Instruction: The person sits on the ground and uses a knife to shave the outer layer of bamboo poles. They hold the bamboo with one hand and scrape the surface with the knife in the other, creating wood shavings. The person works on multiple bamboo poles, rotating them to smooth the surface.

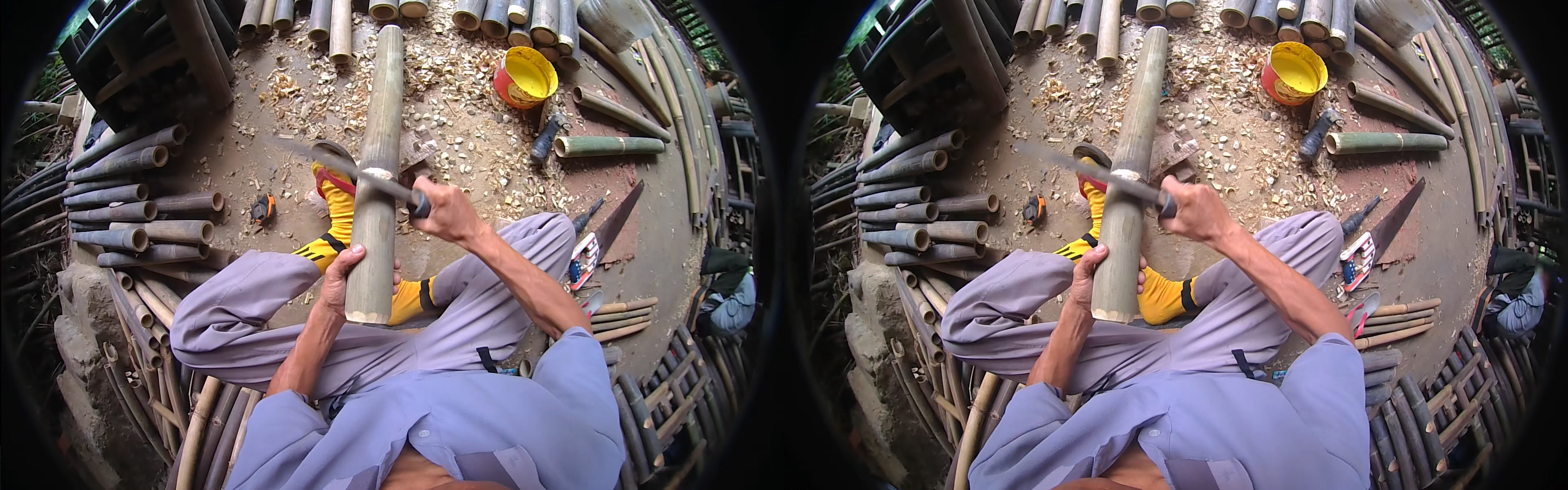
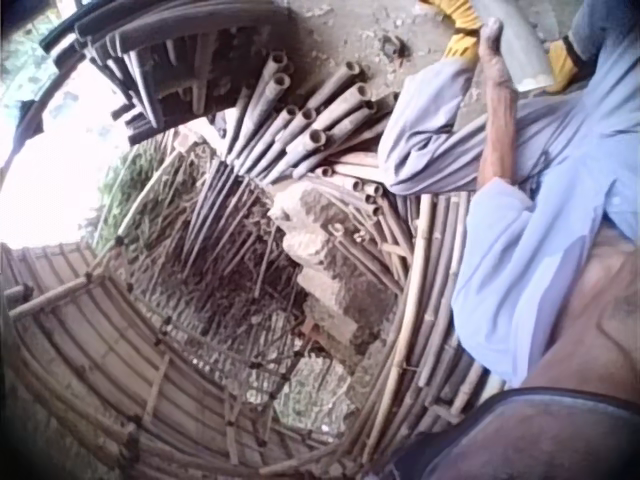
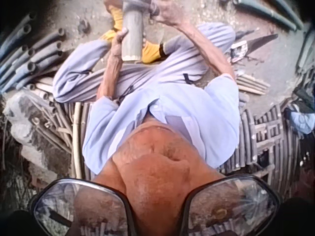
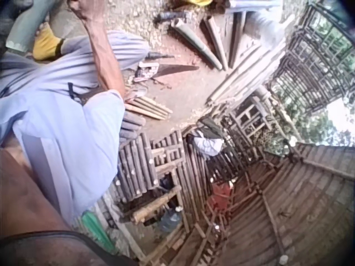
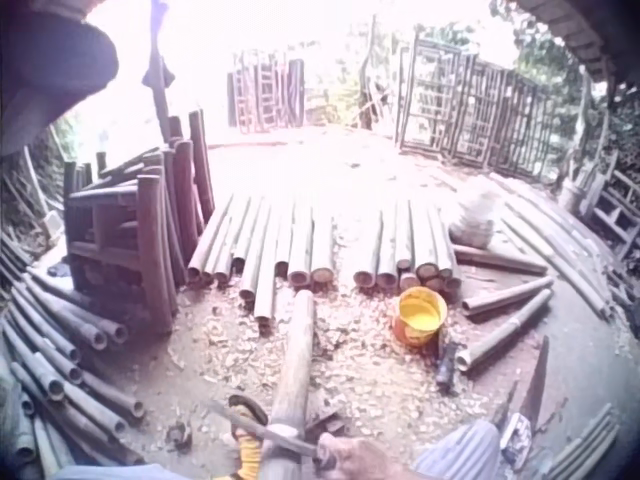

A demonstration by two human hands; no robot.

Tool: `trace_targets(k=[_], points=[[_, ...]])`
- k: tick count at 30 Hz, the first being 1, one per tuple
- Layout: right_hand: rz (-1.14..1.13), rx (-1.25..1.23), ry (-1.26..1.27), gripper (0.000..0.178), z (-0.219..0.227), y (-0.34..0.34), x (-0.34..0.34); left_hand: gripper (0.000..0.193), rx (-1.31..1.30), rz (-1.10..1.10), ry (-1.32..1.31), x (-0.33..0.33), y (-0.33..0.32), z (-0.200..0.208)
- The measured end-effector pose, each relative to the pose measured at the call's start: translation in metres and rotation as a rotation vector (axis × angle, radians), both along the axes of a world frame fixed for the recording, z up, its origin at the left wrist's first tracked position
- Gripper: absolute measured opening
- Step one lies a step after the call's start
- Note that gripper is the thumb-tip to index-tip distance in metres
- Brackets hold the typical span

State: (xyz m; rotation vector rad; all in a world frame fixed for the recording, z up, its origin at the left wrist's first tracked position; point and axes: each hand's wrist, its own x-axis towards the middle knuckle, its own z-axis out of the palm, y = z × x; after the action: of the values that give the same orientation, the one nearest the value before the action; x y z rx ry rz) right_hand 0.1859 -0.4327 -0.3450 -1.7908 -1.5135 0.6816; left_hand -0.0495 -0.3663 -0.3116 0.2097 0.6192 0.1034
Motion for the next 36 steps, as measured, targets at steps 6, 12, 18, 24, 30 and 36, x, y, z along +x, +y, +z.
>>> trace_targets(k=[6, 12, 18, 24, 30, 36], points=[[-0.199, -0.083, 0.083, 0.023, -0.018, 0.007, 0.015, 0.065, 0.025, -0.043, -0.008, -0.001, 0.002, 0.002], [-0.029, 0.149, -0.165, 0.024, -0.013, 0.010, 0.003, 0.061, -0.004, 0.002, -0.010, 0.000, 0.001, 0.006], [0.035, 0.142, -0.062, 0.022, 0.009, 0.006, -0.014, 0.061, -0.016, 0.050, -0.018, 0.000, 0.001, 0.005], [-0.181, -0.110, 0.116, 0.021, -0.012, 0.024, 0.022, 0.062, 0.008, 0.058, -0.085, -0.001, 0.004, 0.008], [-0.106, 0.030, -0.059, 0.023, -0.020, 0.025, 0.017, 0.061, -0.019, 0.068, -0.082, 0.000, 0.003, 0.009], [0.109, 0.279, -0.113, 0.028, 0.013, 0.007, -0.022, 0.063, -0.112, 0.107, -0.141, -0.005, 0.000, 0.002]])
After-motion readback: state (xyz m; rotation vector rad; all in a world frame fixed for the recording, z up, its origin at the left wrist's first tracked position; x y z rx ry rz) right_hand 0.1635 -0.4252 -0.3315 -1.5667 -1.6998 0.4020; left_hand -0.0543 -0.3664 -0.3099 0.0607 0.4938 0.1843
